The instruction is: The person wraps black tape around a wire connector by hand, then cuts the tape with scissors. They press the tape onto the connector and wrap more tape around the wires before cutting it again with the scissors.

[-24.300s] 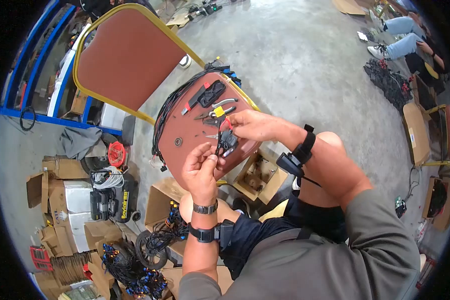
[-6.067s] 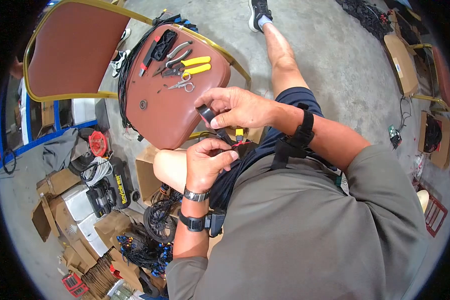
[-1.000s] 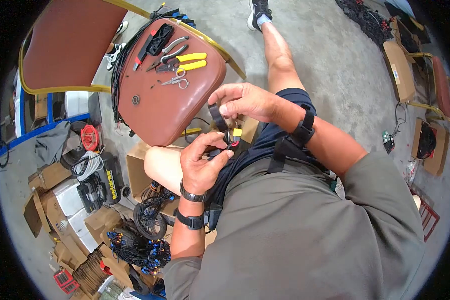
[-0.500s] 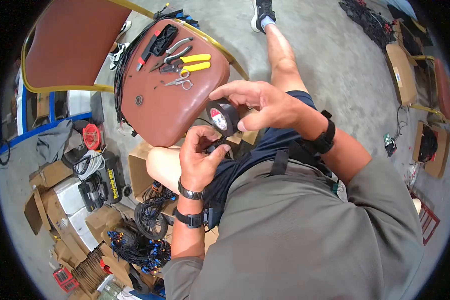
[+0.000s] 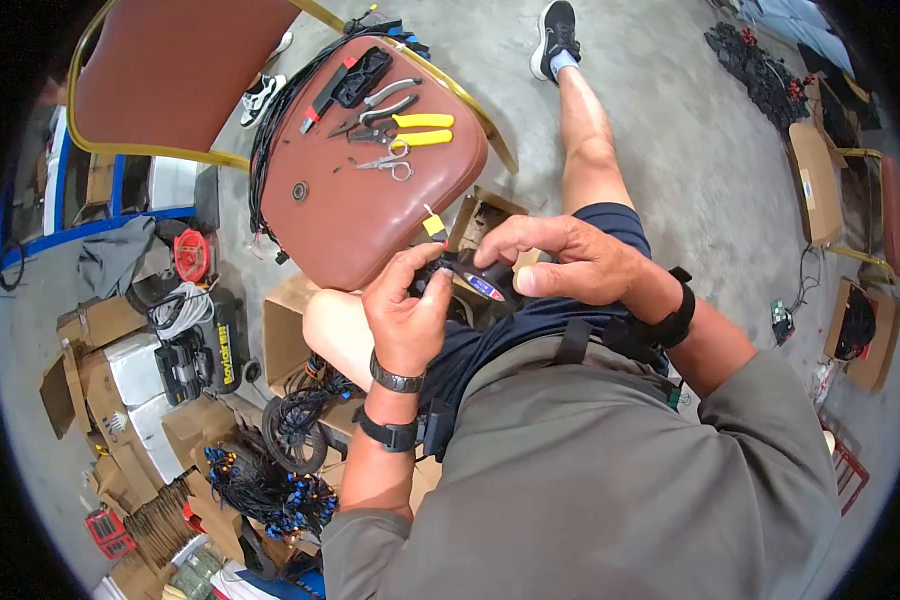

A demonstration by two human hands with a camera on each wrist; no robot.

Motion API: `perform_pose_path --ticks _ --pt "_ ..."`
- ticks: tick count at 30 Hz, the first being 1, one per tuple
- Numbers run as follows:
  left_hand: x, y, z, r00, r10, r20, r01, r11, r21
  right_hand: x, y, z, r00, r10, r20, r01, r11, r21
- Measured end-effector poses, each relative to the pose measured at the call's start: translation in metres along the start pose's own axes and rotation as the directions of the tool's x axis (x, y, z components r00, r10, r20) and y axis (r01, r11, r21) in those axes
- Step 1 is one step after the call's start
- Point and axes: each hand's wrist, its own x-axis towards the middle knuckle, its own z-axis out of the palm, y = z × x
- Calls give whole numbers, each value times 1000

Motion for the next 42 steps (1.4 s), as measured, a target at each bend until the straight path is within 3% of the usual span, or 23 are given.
perform_pose_path --ticks 2,6,7,10,14,15,18,19,22,28,31,38,42 --pt "-1 0 5 999 21 -36 -21 1000 -12 -1 7 0 998 63 -22 -61 994 89" --pt "-7 -1 10 999 25 -35 -27 999 -47 12 3 12 965 137 -224 -184 961 -205" --pt "-7 -1 11 999 31 -18 -31 999 -36 13 15 16 958 137 -253 -182 969 -165" --pt "-9 -2 16 998 66 24 -65 998 -6 22 22 14 947 304 -107 -314 945 -94" --pt "-9 -2 16 988 142 57 -146 987 73 25 34 10 930 363 -60 -367 920 -139" --pt "-8 -1 16 986 154 67 -161 982 102 27 37 10 977 192 -98 -211 945 -252" --pt "-8 -3 19 985 166 54 -170 980 99 30 39 6 960 272 -69 -279 954 -110" --pt "-9 -3 20 984 166 59 -172 979 114 31 43 5 936 350 -39 -350 937 21" --pt "-9 -5 19 985 161 67 -169 974 150 33 55 5 961 276 -21 -275 960 61" --pt "-13 -8 16 984 165 71 -173 975 138 33 67 11 958 287 -18 -282 948 149" --pt "-16 -11 15 987 145 71 -152 981 120 31 57 11 946 323 -13 -323 946 28" --pt "-18 -13 14 987 151 53 -158 976 150 33 49 2 900 429 79 -430 903 2" --pt "-16 -16 14 987 154 50 -159 976 147 35 57 9 945 328 5 -328 945 13"
